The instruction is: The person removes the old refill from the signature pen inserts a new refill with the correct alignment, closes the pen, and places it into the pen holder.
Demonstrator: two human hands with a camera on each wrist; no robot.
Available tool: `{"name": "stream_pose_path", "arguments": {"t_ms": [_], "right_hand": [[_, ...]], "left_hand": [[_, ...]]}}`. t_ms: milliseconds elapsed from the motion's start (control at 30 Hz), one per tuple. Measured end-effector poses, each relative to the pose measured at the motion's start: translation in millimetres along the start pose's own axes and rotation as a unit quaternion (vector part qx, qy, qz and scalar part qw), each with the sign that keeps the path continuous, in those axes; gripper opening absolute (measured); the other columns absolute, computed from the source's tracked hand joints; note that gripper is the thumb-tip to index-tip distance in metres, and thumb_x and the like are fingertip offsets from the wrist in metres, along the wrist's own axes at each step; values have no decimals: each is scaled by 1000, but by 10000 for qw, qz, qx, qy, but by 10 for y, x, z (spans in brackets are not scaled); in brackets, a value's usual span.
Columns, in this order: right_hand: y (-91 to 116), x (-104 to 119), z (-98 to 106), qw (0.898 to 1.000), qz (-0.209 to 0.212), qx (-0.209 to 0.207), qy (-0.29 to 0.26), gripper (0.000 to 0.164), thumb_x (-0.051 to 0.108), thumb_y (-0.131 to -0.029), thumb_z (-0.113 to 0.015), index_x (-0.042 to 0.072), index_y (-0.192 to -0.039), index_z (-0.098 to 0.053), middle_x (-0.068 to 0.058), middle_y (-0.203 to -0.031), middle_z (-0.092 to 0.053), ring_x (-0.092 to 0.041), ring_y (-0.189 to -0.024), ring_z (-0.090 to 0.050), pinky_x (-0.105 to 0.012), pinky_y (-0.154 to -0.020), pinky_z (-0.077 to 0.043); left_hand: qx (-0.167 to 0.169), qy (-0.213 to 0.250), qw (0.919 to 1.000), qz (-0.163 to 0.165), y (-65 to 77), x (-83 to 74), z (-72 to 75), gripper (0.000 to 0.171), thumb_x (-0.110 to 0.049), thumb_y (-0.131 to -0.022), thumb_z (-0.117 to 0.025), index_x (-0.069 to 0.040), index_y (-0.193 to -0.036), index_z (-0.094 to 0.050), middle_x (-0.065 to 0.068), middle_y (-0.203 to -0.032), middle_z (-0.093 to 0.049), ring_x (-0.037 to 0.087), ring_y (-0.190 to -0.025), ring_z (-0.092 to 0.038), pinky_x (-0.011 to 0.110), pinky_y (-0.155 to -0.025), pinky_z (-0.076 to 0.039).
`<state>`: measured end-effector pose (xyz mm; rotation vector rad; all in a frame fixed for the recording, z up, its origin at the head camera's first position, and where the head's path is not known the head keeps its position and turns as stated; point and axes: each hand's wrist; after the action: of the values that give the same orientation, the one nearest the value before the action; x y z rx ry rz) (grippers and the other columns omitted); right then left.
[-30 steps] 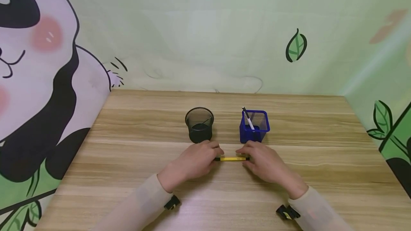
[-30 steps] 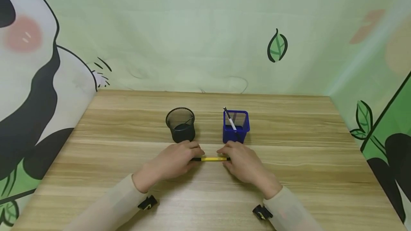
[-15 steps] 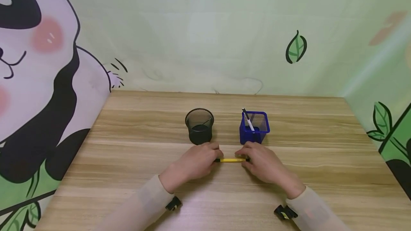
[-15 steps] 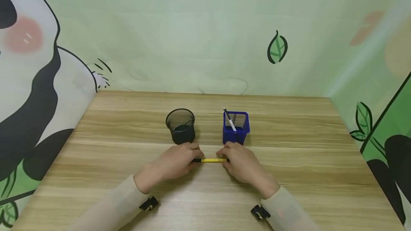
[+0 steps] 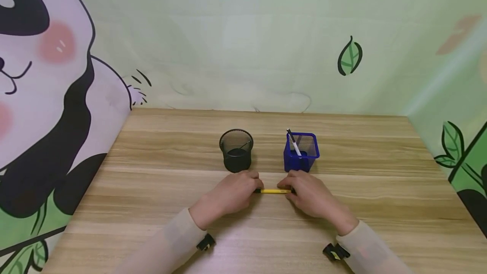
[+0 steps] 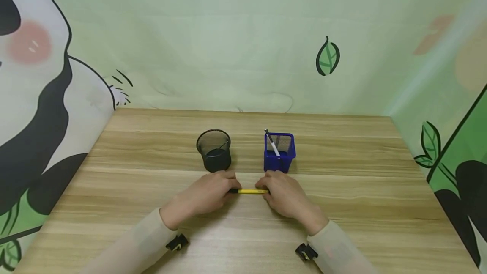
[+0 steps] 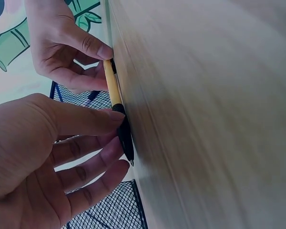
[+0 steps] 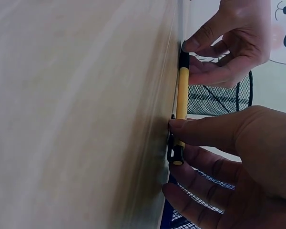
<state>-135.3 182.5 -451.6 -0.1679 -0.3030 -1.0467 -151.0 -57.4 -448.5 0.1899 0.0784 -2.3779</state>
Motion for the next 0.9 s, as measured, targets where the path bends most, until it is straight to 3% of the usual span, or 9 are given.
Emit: {"name": "stream_pose_path", "arguments": {"t_ms": [900], "right_hand": [[18, -7, 5, 10000, 41, 12, -44, 19, 10, -92, -77, 18, -109, -80, 5, -100, -68, -14, -93, -64, -35, -78, -52]], "left_hand": [[119, -29, 9999, 73, -24, -18, -1, 35, 4, -84, -72, -19, -109, -78, -4, -99, -66, 14, -91, -67, 32, -76, -58]]}}
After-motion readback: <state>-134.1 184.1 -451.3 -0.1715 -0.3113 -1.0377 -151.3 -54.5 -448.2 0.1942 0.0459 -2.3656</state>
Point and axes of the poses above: each hand's wrist, its own y-axis away from the middle knuckle, its own z-axis out of the back of the hand, x = y × z
